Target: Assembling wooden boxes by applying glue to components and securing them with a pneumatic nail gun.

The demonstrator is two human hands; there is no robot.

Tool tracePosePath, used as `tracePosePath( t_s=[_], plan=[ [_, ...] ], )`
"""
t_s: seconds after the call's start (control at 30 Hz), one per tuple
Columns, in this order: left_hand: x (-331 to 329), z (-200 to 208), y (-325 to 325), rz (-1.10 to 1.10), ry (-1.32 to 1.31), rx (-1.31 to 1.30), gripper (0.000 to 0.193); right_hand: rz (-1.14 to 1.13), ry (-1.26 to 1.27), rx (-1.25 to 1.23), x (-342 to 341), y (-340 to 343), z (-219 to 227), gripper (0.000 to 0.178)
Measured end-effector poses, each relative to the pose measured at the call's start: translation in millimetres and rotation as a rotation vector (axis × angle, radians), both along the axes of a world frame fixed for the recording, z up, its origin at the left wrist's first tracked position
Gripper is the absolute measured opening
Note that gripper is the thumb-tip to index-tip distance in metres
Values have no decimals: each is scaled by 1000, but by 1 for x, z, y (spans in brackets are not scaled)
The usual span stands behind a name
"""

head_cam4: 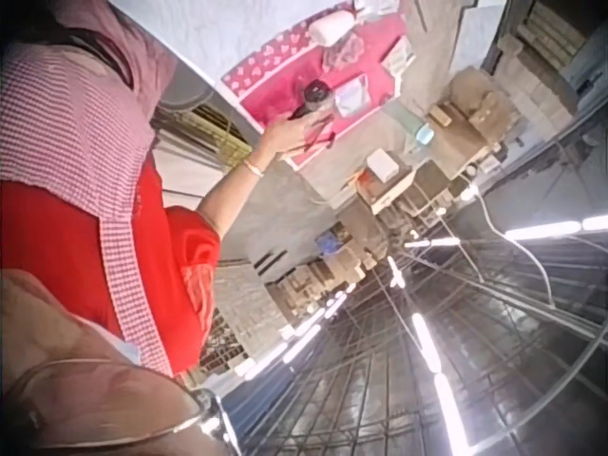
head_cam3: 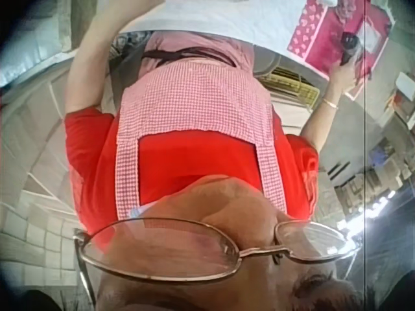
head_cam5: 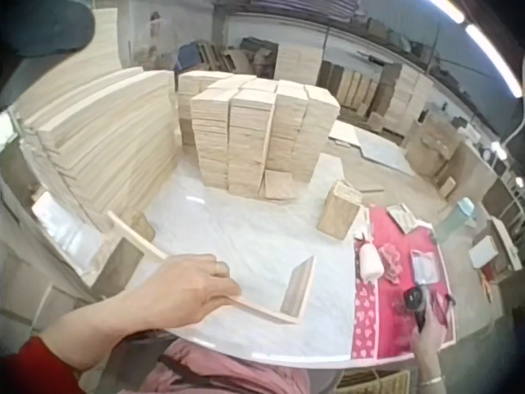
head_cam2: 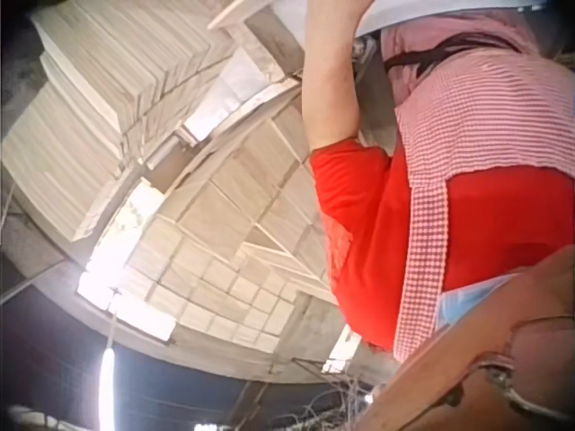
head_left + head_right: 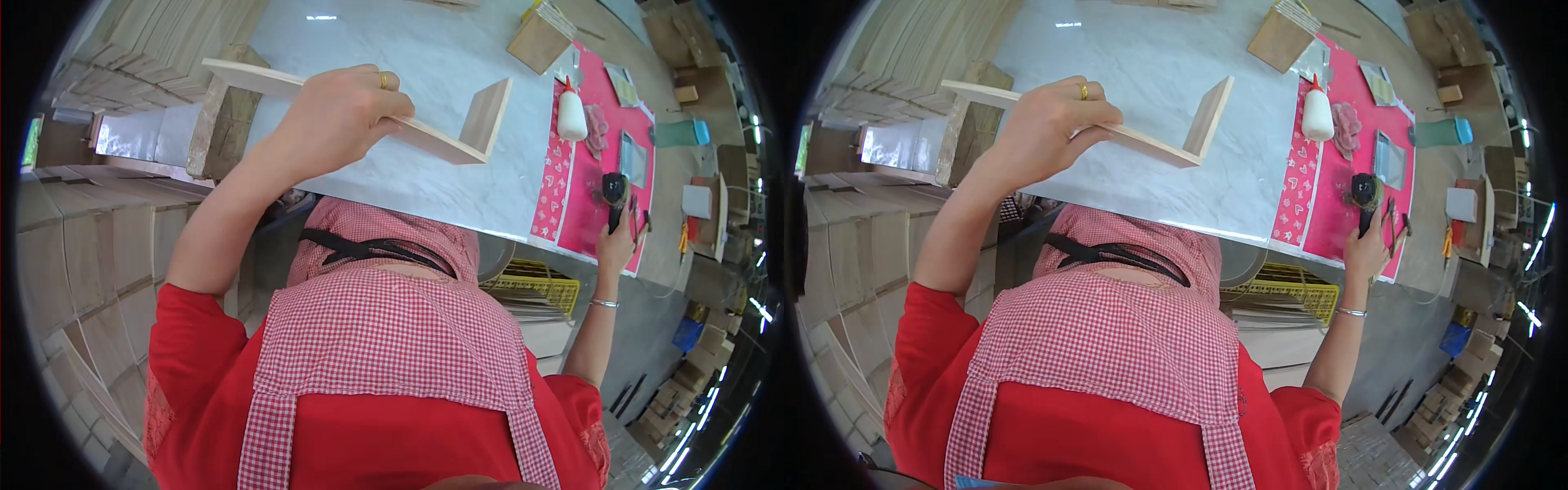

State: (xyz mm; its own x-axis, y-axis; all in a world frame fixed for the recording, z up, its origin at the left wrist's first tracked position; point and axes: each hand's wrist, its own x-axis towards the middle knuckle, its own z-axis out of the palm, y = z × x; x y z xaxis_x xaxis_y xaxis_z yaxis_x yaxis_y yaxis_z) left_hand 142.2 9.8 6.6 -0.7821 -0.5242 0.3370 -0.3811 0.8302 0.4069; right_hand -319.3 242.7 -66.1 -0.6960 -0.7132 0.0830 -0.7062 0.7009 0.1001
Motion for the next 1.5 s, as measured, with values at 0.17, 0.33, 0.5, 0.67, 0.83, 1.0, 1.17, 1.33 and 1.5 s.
tracePosePath(
  t_s=[0.17,0.33,0.5,0.67,0.83,1.0,1.17,1.33,1.5],
  plan=[
    [-21,-1,0,4,32,-85,12,42,38,-83,-1,14,-33,61],
    [-35,6,1,38,134,-59,11,132,121,-188,16,11,-27,56],
    [-54,22,-2,175,684,388,16,321,-30,-633,36,-45,-7,42],
    [-55,13,9,385,964,712,23,451,-350,-927,86,-150,8,33],
    [-53,-19,26,454,997,621,29,692,-459,-1120,152,-190,64,33],
    [-67,6,23,378,777,294,22,1090,-270,-1178,203,-172,132,40],
    [-75,14,19,316,701,1,24,1317,-109,-1067,217,-170,165,43],
    [-79,14,20,254,646,-66,26,1393,-7,-1018,223,-170,176,41],
    [-87,10,23,253,658,-62,27,1412,-96,-1079,223,-175,160,38]
  ],
)
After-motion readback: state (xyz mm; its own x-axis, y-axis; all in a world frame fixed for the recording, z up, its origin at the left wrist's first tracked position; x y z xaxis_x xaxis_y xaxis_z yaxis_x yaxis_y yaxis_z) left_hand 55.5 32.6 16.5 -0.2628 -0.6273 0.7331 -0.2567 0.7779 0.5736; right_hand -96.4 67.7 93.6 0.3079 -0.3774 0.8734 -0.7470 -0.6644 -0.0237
